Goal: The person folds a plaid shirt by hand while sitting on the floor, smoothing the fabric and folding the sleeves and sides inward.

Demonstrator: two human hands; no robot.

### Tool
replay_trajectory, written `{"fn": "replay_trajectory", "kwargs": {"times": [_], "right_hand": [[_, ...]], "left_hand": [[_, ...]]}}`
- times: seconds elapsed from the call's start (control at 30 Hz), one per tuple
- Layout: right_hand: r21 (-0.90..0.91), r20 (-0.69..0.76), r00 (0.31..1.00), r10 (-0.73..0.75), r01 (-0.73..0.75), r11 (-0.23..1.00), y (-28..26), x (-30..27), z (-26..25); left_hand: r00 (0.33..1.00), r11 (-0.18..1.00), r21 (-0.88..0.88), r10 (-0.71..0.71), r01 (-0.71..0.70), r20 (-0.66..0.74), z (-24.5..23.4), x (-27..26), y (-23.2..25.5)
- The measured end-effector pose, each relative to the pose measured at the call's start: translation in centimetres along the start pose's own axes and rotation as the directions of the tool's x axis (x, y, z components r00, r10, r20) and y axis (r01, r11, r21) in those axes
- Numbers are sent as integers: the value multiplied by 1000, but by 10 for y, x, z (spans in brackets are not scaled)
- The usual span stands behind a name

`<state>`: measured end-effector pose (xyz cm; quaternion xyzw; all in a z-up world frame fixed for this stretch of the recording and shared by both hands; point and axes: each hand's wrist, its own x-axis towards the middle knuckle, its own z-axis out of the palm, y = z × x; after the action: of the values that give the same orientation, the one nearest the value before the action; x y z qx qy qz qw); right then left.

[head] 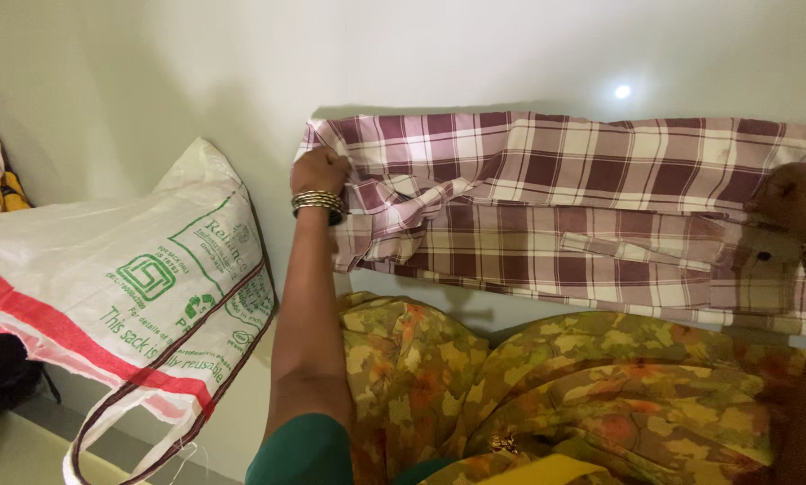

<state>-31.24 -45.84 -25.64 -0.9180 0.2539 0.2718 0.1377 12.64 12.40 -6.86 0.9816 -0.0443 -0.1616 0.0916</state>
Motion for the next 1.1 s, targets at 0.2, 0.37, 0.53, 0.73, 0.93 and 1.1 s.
{"fn": "replay_trajectory", "kwargs": {"times": [0.2,0.37,0.53,0.73,0.93,1.1], "right_hand": [[178,95,988,-122,103,979,19,10,-5],[-64,-72,997,38,-42,997,-2,-10,-14],[-187,-50,997,65,-73,980,-15,-15,-34],[-209,-47,994,97,-104,972,-24,-21,-46],[-172,32,991,126,-119,978,-24,-18,-48],[-167,-34,995,97,-102,981,-17,-15,-39]], "left_hand": [[906,985,-22,148,-170,-396,-7,3,3],[723,951,66,275,-303,-634,-13,-5,22],[745,971,83,225,-224,-628,-12,-5,18],[711,944,120,312,-308,-630,-8,-8,24],[842,841,91,538,-533,-33,-13,-46,91],[994,888,459,-42,-10,103,-55,-54,104]]}}
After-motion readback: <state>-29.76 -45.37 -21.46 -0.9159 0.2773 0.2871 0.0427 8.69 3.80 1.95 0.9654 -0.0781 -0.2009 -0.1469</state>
